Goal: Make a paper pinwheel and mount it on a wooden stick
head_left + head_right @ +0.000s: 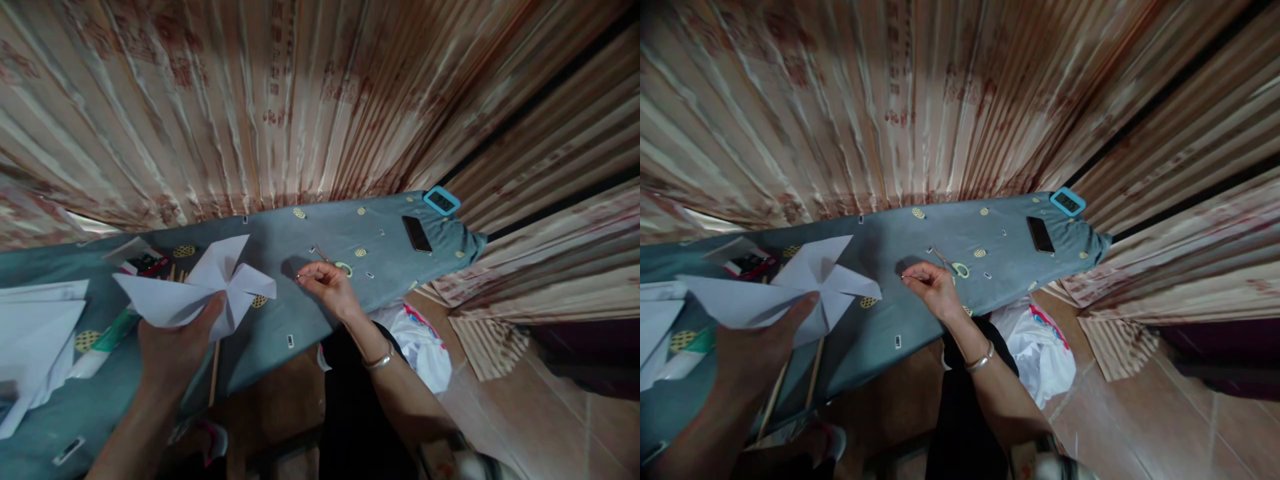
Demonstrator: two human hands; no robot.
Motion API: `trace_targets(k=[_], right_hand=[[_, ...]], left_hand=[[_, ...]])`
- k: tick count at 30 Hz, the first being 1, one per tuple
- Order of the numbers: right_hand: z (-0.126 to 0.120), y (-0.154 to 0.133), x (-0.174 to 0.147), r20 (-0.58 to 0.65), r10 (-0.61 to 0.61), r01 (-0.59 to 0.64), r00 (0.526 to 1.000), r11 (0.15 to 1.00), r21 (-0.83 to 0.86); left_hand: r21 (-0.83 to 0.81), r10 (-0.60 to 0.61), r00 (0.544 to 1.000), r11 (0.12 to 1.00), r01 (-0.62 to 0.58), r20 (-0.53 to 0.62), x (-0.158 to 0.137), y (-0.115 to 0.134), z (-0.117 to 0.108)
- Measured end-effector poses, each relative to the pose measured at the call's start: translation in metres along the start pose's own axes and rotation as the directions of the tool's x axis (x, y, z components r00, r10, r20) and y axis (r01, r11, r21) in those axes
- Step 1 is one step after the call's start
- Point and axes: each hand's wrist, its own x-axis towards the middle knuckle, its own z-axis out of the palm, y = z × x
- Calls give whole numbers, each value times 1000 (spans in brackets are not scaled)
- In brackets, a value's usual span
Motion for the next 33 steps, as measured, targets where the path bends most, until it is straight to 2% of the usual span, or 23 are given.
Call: trace_targets(k=[3,5,10,14,17,19,21,24,28,31,33], right_hand=[[-2,-7,1,-18,-12,12,1000,1000,1],[-1,-10,-1,-30,-26,26,999,1000,-9],[7,-21,-13,-83,-80,79,993,997,-18],[31,-48,-19,-29,-180,178,983,982,-70],[57,-70,-19,82,-270,277,959,956,-94],[74,-74,-20,106,-295,306,950,946,-111],[86,-67,-22,109,-298,311,948,942,-128],[95,-42,-27,93,-257,267,962,957,-118],[90,-14,-29,58,-211,218,976,960,-173],[81,-12,-29,62,-260,267,964,926,-267],[77,-16,-30,106,-301,319,948,890,-325]], left_hand=[[-47,-71,997,996,71,21,8,10,5],[-74,-75,996,994,78,38,10,11,9],[-147,-96,993,983,105,67,1,-5,13],[-189,-98,988,975,120,122,-6,-5,10],[-245,-88,991,963,110,99,-3,-2,10],[-261,-103,992,958,118,70,0,-6,10],[-278,-120,992,952,129,47,2,-11,11],[-304,-146,989,941,148,32,3,-18,12],[-280,-177,984,944,177,26,2,-16,15],[-229,-192,981,956,185,-8,2,-15,16],[-199,-178,984,965,171,-21,2,-17,16]])
